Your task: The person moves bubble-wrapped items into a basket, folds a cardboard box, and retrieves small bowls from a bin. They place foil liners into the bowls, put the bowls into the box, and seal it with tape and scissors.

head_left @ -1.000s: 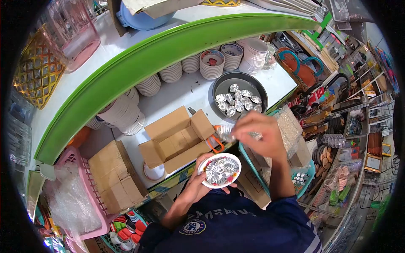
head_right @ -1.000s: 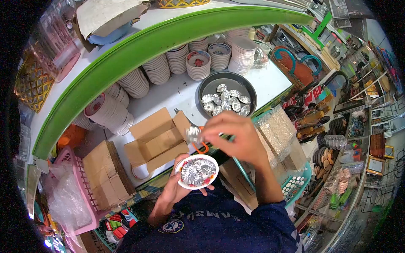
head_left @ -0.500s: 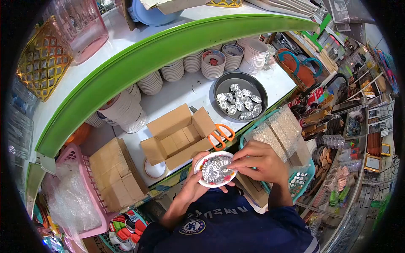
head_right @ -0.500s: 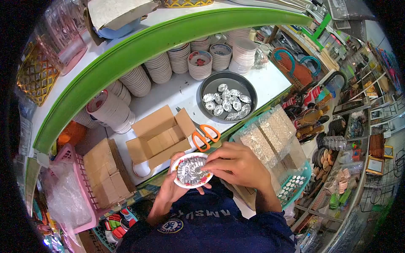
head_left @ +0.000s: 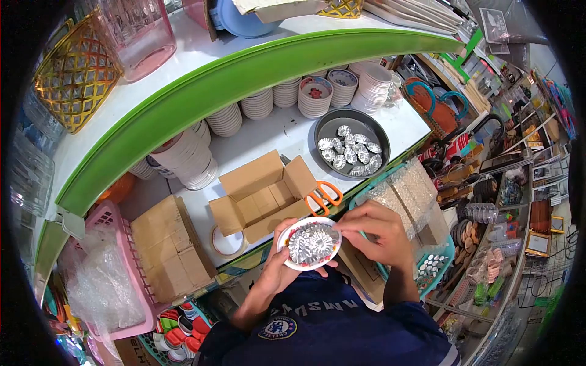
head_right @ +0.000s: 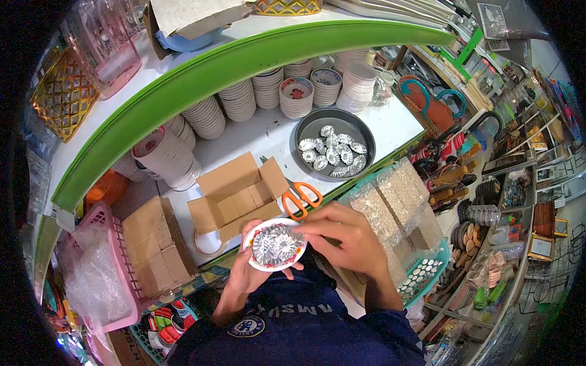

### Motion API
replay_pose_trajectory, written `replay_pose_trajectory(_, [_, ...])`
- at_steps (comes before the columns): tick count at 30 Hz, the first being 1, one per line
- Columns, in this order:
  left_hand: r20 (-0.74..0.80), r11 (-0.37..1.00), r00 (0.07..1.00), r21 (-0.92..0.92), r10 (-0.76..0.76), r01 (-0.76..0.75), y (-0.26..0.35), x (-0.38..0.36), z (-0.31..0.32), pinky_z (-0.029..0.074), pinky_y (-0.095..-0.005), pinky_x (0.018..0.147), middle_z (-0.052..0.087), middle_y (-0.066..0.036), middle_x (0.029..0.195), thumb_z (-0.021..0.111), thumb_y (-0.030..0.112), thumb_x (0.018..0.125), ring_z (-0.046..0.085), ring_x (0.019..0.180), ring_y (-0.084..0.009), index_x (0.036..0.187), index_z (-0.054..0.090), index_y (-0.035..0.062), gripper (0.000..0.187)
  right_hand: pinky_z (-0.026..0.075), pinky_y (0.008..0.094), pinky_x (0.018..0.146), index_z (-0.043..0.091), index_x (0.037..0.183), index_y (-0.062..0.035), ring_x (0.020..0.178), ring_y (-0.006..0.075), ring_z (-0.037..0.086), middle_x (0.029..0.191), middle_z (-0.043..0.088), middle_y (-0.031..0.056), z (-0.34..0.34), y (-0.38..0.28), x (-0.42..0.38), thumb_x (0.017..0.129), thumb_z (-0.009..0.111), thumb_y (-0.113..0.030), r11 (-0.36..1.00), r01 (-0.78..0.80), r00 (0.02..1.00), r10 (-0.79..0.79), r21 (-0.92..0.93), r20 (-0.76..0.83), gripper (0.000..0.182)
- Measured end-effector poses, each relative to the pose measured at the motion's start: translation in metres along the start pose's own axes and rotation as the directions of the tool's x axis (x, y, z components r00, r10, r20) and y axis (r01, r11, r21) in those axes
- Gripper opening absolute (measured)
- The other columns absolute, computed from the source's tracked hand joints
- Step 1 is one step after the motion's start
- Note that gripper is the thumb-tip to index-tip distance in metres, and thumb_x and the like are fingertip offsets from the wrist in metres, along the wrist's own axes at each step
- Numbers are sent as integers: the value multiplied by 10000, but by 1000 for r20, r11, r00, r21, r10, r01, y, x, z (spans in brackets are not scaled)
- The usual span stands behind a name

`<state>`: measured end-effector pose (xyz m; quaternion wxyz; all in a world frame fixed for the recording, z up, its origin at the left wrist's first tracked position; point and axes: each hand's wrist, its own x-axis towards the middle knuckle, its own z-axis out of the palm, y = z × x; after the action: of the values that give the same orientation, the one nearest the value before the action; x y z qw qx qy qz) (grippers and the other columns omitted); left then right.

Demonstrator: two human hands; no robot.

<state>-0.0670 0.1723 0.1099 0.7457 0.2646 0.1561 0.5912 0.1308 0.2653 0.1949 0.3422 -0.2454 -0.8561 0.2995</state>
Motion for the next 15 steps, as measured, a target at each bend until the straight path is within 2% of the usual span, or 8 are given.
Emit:
replay_pose_trajectory(1, [-40,1000,999,19,-5,5,0,0,1,597,-531,648,391,-263,1406,565,501,904,600,995,-544,1415,206,260,669,498,304,676,737,1036,-110,770,189,611,982,664,55,1,-2,1,797,689,-38,1000,0,1000,0,0,0,254])
replay_pose_trajectory(3, [-50,1000,999,11,-2,3,1,0,2,598,-529,642,398,-262,1403,564,495,905,601,993,-545,1419,205,261,669,489,273,651,698,1124,-85,768,153,605,981,664,82,4,-6,3,858,644,-43,972,-222,968,229,76,-104,275])
replay_pose_trajectory(4, [-61,1000,998,5,2,-1,2,-1,3,599,-528,636,404,-262,1400,563,489,906,602,990,-545,1424,205,261,669,489,273,651,698,1124,-85,768,153,605,981,664,82,7,-5,3,858,644,-43,972,-221,968,228,77,-103,275])
replay_pose_trajectory(6, [-37,1000,999,-8,18,-18,5,-1,3,594,-520,673,388,-268,1411,535,465,932,597,1014,-543,1435,182,239,655,482,254,643,634,1236,-78,764,134,595,1005,667,97,12,1,2,909,591,-72,901,-380,917,396,210,-40,330])
replay_pose_trajectory(7, [-13,999,999,-23,31,-31,7,-1,3,588,-512,710,373,-274,1422,508,440,957,591,1038,-540,1446,159,216,641,482,254,643,634,1236,-78,764,134,595,1005,667,97,14,1,2,909,591,-72,901,-379,918,394,212,-37,330])
replay_pose_trajectory(9, [-32,999,999,-15,30,-31,10,-2,3,589,-512,707,373,-270,1424,510,438,956,589,1042,-540,1453,153,217,651,485,261,656,580,1296,-53,728,130,587,987,674,107,16,2,2,953,535,-123,752,-533,845,497,389,197,352])
replay_pose_trajectory(13, [-78,999,996,-8,33,-34,16,1,6,596,-511,708,369,-252,1433,514,426,954,587,1049,-538,1471,134,206,678,469,259,665,563,1289,-2,682,101,561,897,679,91,29,7,5,989,490,-178,832,-453,891,419,320,174,356])
replay_pose_trajectory(15, [-114,999,992,11,49,-48,19,1,7,604,-503,699,377,-242,1434,493,423,960,590,1053,-530,1482,124,198,678,471,258,681,565,1285,3,719,95,570,902,677,84,31,8,10,991,495,-178,788,-507,862,453,349,228,352])
